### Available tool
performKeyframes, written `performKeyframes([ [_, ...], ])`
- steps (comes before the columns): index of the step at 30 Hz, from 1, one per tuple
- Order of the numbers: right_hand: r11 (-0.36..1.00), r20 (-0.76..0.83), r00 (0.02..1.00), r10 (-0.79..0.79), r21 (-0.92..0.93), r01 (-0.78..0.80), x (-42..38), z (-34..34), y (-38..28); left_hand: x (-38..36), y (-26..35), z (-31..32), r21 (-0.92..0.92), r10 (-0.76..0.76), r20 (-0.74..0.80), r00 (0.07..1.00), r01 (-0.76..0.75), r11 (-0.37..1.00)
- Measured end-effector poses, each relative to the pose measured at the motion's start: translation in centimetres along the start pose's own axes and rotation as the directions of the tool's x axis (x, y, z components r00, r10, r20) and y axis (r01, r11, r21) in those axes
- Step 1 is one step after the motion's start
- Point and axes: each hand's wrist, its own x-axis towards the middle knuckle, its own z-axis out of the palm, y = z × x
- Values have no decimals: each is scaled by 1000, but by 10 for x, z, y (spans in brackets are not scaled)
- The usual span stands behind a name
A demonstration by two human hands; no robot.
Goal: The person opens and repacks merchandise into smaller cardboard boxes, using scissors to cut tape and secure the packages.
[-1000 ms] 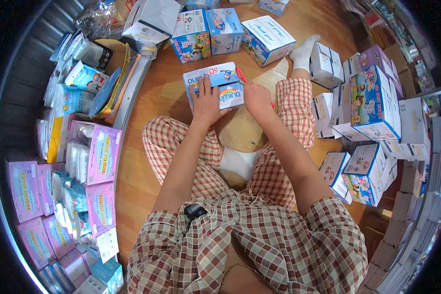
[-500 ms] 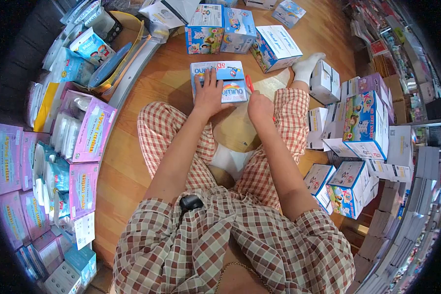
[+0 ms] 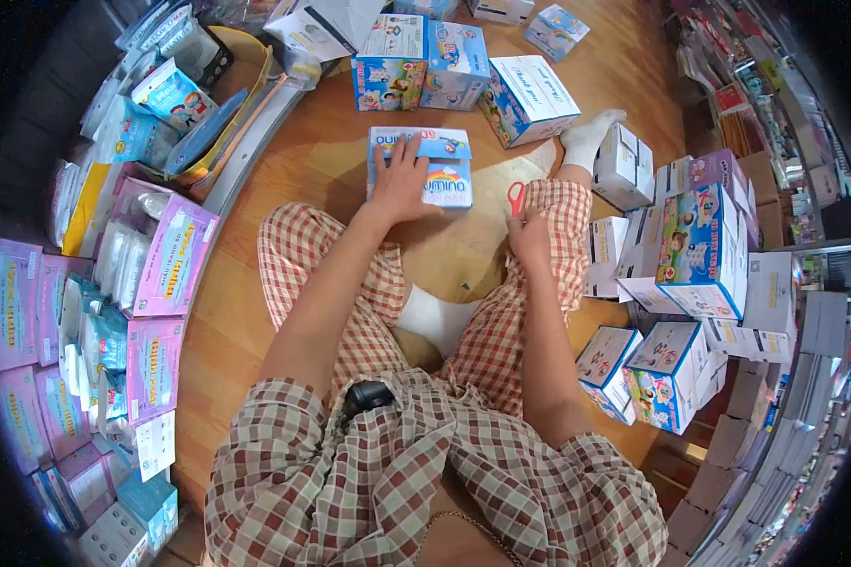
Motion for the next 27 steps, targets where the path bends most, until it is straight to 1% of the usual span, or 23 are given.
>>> performKeyframes([
  [1,997,-17,998,59,46,-58,8,23,19,-3,4,-6,-36,23,16,1000,-22,999],
  [2,989,-29,993,116,95,-113,12,42,33,-7,7,-7,-23,26,26,999,-26,999],
  [3,997,-50,998,35,77,-32,3,60,33,-12,6,-10,-55,102,5,995,-101,993],
  [4,995,-42,998,38,91,-34,4,67,34,-18,6,-12,-101,174,-24,984,-175,979],
  [5,997,42,997,66,29,-67,4,69,32,-24,10,-17,-111,187,-61,980,-193,975],
  [6,995,124,987,102,-36,-98,3,70,30,-28,12,-22,-101,192,-44,980,-196,975],
  [8,994,91,990,106,-41,-102,6,65,28,-32,17,-32,-45,258,-62,964,-261,964],
  [9,1000,-47,999,13,3,-13,8,56,24,-36,21,-38,-37,268,-53,962,-270,962],
  [10,996,-188,979,-74,31,81,9,47,21,-42,26,-44,-12,319,-113,941,-322,947],
  [11,974,-246,950,-192,71,215,6,30,7,-47,29,-46,14,368,-172,914,-371,928],
  [12,934,-305,904,-299,102,343,1,14,-11,-51,27,-41,16,377,-162,912,-379,925],
  [13,938,-307,908,-284,110,330,-2,3,-25,-57,22,-32,17,424,-218,879,-431,902],
  [14,877,-256,854,-452,44,478,-3,-5,-39,-62,20,-27,19,468,-271,841,-481,876],
  [15,788,-193,772,-606,-12,616,-3,-5,-47,-66,23,-31,-19,481,-309,821,-511,860],
  [16,795,-195,779,-596,-8,607,-3,4,-54,-72,24,-29,-22,488,-301,820,-517,856],
  [18,770,-57,781,-621,-227,596,3,24,-62,-85,22,-23,-161,391,-145,909,-412,897],
  [19,771,-114,782,-613,-303,561,11,35,-62,-88,19,-20,-153,385,-163,908,-409,900],
  [20,770,-119,779,-616,-296,564,20,37,-64,-90,13,-16,-143,385,-161,909,-407,902],
  [22,827,-50,873,-486,-348,441,38,39,-64,-98,2,-11,-195,390,-113,914,-406,893],
  [23,826,-42,871,-490,-341,449,45,34,-62,-102,3,-15,-193,381,-108,918,-395,898],
  [25,920,-43,928,-370,-154,359,57,11,-54,-107,7,-26,-309,375,-26,927,-365,878],
  [26,920,-41,928,-371,-156,361,66,4,-41,-107,7,-24,-311,373,-28,927,-363,878],
  [27,960,43,967,-250,138,242,74,-4,-27,-105,8,-21,-332,317,-22,948,-306,892],
])
